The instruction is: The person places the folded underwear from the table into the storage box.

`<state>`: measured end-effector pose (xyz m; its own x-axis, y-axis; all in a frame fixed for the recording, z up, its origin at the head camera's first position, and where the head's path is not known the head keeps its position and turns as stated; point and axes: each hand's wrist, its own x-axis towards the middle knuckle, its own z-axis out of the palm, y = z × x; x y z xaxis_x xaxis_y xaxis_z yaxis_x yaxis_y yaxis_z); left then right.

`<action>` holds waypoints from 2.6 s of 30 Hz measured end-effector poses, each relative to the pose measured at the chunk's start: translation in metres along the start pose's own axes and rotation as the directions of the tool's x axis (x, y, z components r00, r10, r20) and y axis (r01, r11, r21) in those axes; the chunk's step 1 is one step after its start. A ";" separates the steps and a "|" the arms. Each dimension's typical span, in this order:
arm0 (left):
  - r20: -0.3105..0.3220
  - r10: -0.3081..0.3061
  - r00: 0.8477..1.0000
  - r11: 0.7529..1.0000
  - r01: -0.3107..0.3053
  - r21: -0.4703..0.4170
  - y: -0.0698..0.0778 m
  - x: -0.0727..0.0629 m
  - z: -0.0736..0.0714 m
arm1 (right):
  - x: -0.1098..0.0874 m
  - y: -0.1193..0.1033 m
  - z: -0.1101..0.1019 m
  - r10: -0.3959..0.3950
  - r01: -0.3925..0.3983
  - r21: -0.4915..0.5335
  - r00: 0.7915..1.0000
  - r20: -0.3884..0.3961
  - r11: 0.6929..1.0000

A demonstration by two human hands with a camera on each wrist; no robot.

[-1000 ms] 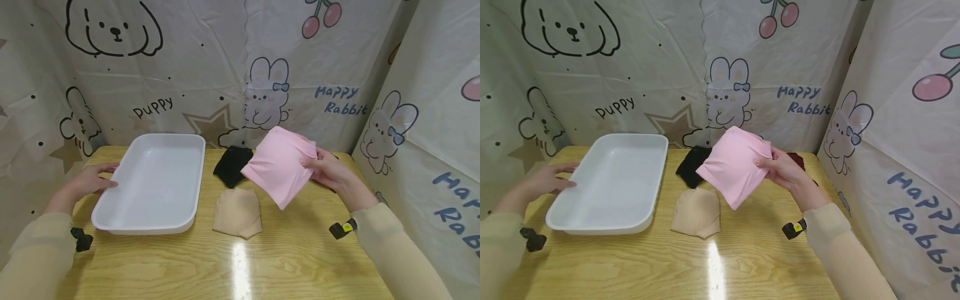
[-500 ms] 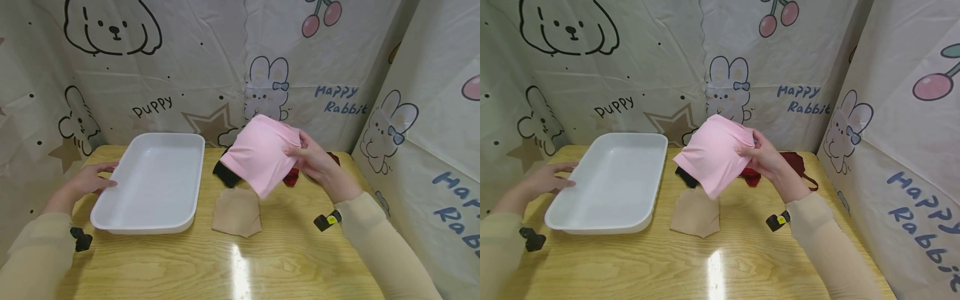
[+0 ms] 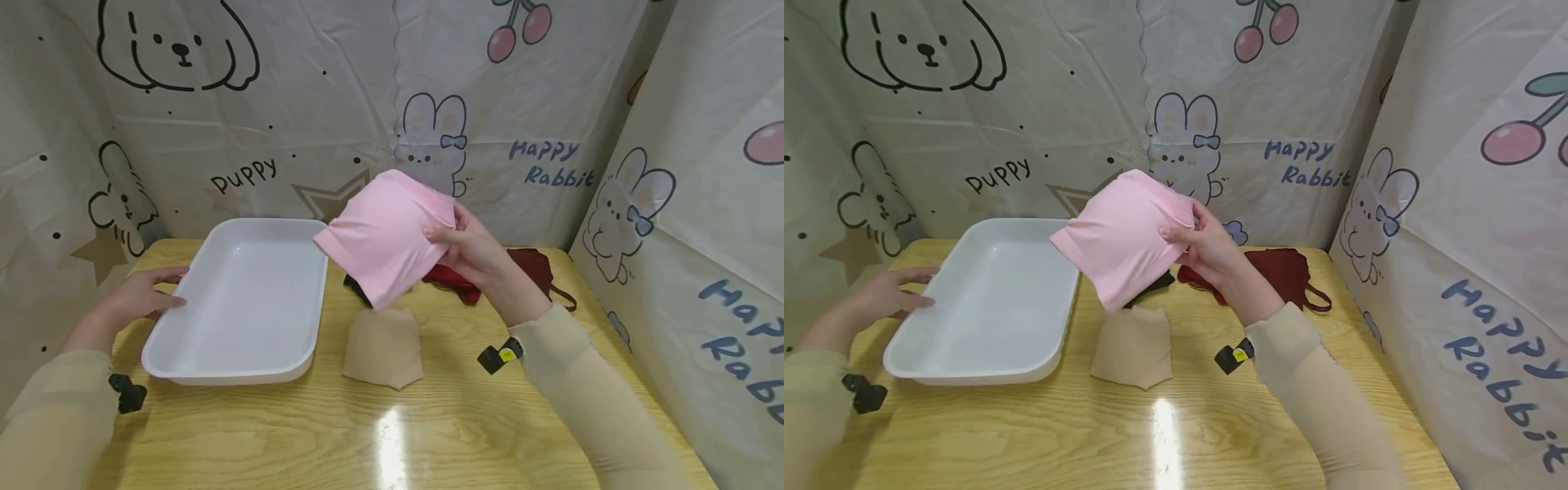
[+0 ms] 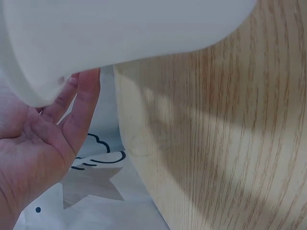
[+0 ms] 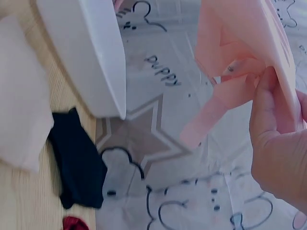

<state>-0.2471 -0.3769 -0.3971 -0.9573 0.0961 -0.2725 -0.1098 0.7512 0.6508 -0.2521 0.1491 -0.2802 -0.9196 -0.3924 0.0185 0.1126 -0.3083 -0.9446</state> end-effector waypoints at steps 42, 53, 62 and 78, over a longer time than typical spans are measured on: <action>0.028 0.039 0.999 0.999 -0.039 0.004 0.023 0.005 0.018 | 0.040 0.075 0.115 0.031 -0.014 0.200 0.996 -0.082 0.980; 0.027 0.060 0.998 0.998 -0.060 0.008 0.025 0.004 0.018 | 0.045 0.128 0.137 0.136 -0.121 0.130 0.984 -0.115 0.984; 0.023 0.077 0.997 0.997 -0.078 0.014 0.025 0.003 0.017 | 0.049 0.166 0.146 0.196 -0.185 0.084 0.970 -0.143 0.979; 0.027 0.071 0.997 0.997 -0.071 0.013 0.026 0.003 0.016 | 0.049 0.195 0.167 0.245 -0.274 -0.052 0.918 -0.313 0.960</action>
<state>-0.2486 -0.3467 -0.3928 -0.9550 0.1669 -0.2450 -0.0378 0.7511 0.6591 -0.2123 -0.0747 -0.4092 -0.9340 -0.1644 -0.3173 0.3409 -0.1435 -0.9291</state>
